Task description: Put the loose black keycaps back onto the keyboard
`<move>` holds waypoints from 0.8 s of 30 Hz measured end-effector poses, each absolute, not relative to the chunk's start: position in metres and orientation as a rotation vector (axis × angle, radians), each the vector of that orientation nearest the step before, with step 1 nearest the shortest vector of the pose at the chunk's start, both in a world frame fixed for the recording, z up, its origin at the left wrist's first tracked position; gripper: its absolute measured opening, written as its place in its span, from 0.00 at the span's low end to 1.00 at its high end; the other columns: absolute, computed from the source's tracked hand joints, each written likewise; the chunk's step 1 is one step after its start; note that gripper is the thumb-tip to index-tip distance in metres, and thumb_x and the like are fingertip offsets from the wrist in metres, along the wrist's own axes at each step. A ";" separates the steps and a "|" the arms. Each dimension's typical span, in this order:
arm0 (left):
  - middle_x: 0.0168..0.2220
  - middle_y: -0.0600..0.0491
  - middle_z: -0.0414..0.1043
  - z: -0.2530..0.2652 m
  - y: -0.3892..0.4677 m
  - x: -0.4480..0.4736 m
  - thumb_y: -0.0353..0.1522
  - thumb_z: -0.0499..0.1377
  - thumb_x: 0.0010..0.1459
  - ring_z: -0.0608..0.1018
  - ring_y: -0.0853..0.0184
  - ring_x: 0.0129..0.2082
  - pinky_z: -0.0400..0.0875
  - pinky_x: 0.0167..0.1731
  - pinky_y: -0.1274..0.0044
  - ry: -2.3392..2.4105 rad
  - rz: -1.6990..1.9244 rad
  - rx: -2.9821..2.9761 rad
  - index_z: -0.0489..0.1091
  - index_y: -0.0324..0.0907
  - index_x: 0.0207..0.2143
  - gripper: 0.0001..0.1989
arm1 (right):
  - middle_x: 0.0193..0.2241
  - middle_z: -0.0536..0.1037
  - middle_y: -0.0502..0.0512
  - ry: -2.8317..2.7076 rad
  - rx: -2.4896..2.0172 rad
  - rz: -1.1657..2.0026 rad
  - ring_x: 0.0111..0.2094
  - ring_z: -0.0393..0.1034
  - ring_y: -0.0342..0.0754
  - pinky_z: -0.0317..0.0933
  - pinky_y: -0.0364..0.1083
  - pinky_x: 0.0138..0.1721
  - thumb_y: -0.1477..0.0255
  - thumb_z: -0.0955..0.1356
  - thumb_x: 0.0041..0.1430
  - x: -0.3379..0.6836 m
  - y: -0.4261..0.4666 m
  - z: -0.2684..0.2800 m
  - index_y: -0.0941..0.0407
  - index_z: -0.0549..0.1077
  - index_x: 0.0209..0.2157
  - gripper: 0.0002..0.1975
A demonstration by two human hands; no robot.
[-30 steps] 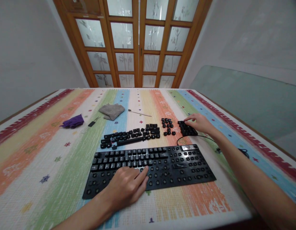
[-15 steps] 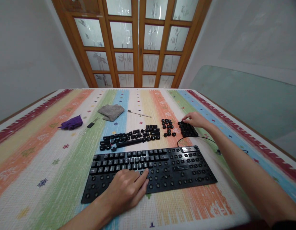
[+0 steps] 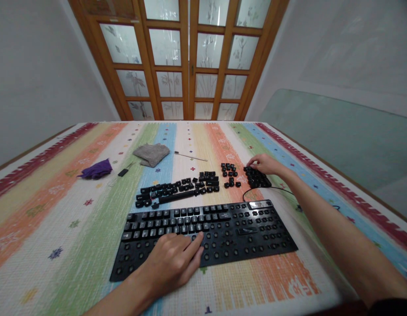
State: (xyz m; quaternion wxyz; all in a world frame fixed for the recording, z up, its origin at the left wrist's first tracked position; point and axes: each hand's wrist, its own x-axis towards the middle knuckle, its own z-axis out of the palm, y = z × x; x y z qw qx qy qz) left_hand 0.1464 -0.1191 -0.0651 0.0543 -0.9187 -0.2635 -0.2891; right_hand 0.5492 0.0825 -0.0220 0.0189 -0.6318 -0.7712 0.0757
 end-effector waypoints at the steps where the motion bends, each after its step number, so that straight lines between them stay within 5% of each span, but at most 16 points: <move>1: 0.23 0.55 0.70 -0.065 -0.119 0.147 0.30 0.50 0.68 0.72 0.67 0.18 0.68 0.18 0.74 -0.801 -0.877 -2.793 0.71 0.35 0.47 0.13 | 0.37 0.84 0.56 -2.402 -1.956 0.246 0.36 0.76 0.50 0.68 0.44 0.41 0.74 0.67 0.56 0.549 0.082 -0.021 0.54 0.83 0.38 0.13; 24: 0.22 0.55 0.70 -0.067 -0.119 0.147 0.30 0.49 0.69 0.73 0.66 0.18 0.66 0.18 0.72 -0.815 -0.886 -2.792 0.70 0.36 0.48 0.13 | 0.40 0.83 0.57 -2.467 -1.895 0.342 0.39 0.76 0.50 0.67 0.45 0.44 0.76 0.67 0.55 0.551 0.086 -0.017 0.56 0.82 0.38 0.12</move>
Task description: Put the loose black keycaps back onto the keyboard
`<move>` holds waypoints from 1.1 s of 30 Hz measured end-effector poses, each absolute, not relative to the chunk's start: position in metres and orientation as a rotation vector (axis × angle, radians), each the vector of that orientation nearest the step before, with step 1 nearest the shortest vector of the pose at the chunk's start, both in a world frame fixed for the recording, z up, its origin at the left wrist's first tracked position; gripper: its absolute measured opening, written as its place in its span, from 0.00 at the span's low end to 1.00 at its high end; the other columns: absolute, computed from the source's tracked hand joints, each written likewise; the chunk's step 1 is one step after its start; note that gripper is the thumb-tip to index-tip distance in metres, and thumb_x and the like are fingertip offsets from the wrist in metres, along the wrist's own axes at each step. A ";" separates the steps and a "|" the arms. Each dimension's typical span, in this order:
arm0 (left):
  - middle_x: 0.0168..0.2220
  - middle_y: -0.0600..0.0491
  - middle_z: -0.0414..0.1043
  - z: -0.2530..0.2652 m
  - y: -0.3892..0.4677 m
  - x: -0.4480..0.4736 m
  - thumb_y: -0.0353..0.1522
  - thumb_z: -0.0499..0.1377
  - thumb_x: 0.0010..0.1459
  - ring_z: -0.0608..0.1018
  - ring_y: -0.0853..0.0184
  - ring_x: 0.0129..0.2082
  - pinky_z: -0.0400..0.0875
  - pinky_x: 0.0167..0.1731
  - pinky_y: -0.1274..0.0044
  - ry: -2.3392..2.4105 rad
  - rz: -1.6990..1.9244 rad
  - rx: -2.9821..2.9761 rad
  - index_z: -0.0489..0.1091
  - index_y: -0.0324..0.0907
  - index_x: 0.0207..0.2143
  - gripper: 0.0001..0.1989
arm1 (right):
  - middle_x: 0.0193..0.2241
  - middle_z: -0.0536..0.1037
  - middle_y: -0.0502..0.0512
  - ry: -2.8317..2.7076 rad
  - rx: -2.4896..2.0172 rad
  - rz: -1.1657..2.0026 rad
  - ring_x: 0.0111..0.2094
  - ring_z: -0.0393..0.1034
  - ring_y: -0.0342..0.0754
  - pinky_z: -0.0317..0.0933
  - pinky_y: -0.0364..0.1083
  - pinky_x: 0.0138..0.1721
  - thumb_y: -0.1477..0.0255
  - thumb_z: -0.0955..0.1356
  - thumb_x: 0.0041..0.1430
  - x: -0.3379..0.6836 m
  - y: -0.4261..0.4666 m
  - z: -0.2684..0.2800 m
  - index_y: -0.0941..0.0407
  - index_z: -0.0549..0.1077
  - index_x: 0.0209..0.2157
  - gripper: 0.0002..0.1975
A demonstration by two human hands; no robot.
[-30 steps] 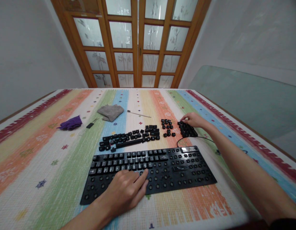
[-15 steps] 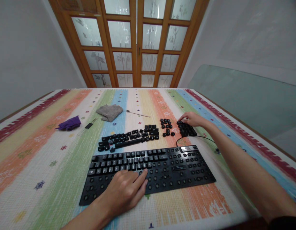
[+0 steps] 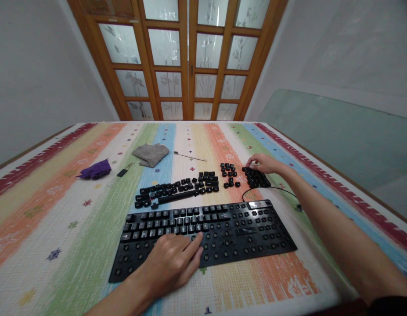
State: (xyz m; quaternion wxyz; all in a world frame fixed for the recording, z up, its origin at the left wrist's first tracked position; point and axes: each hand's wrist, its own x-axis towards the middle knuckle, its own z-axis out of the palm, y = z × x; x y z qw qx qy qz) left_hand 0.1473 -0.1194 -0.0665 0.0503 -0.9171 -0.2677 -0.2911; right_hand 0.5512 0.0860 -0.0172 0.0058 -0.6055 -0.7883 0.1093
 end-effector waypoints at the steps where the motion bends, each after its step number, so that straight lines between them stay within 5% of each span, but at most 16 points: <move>1: 0.22 0.55 0.70 -0.066 -0.119 0.147 0.30 0.49 0.69 0.73 0.66 0.18 0.66 0.18 0.73 -0.815 -0.883 -2.796 0.70 0.36 0.48 0.13 | 0.39 0.83 0.57 -2.462 -1.902 0.341 0.39 0.76 0.50 0.67 0.45 0.44 0.76 0.67 0.55 0.552 0.086 -0.018 0.56 0.82 0.38 0.12; 33: 0.22 0.55 0.70 -0.067 -0.118 0.147 0.31 0.48 0.70 0.73 0.67 0.18 0.66 0.18 0.74 -0.814 -0.883 -2.794 0.70 0.36 0.47 0.13 | 0.38 0.83 0.55 -2.484 -1.916 0.345 0.39 0.75 0.52 0.67 0.45 0.42 0.68 0.68 0.57 0.560 0.093 -0.022 0.52 0.83 0.39 0.12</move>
